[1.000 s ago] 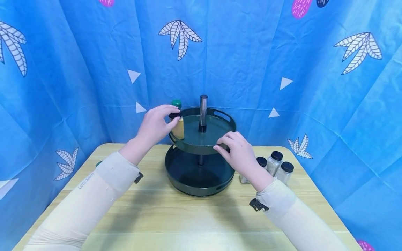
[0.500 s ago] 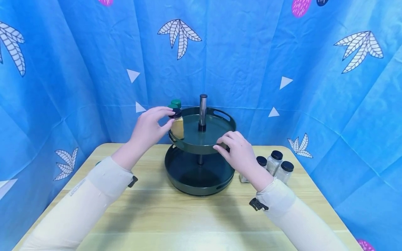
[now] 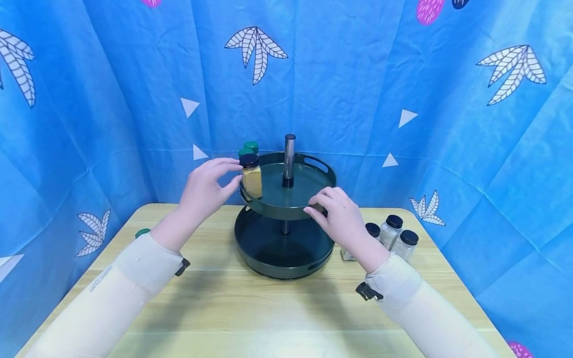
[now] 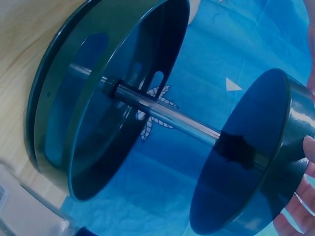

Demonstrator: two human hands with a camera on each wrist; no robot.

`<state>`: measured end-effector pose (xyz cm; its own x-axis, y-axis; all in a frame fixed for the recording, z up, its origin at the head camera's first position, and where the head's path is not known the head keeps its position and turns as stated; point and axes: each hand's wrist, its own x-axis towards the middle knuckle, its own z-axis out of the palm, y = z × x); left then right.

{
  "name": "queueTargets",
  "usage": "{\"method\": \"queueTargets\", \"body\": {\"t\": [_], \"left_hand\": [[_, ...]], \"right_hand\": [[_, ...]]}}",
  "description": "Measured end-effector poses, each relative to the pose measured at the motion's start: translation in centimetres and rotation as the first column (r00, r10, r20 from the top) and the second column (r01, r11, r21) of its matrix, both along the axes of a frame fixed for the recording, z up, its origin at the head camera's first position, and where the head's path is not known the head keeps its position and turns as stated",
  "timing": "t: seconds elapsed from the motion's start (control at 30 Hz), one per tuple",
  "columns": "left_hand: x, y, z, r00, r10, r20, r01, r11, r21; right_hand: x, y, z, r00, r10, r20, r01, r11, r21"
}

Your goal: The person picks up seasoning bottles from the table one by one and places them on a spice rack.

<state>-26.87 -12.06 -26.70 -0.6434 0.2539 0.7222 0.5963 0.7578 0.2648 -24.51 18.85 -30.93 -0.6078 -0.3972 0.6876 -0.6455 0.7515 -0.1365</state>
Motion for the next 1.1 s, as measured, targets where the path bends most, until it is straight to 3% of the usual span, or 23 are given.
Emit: {"method": "queueTargets", "body": {"t": [0.47,1.1], "left_hand": [[1.3,-1.6,-1.8,1.0,0.006,0.006,-0.006,1.0,0.014],[2.8,-4.7,-5.4,0.996,0.09,0.008,-0.09,0.996,-0.014]], "right_hand": [[0.2,0.0,0.1,1.0,-0.008,0.014,0.008,1.0,0.002],[0.2,0.1,-0.1,1.0,-0.003,0.013,0.003,1.0,0.001]]}}
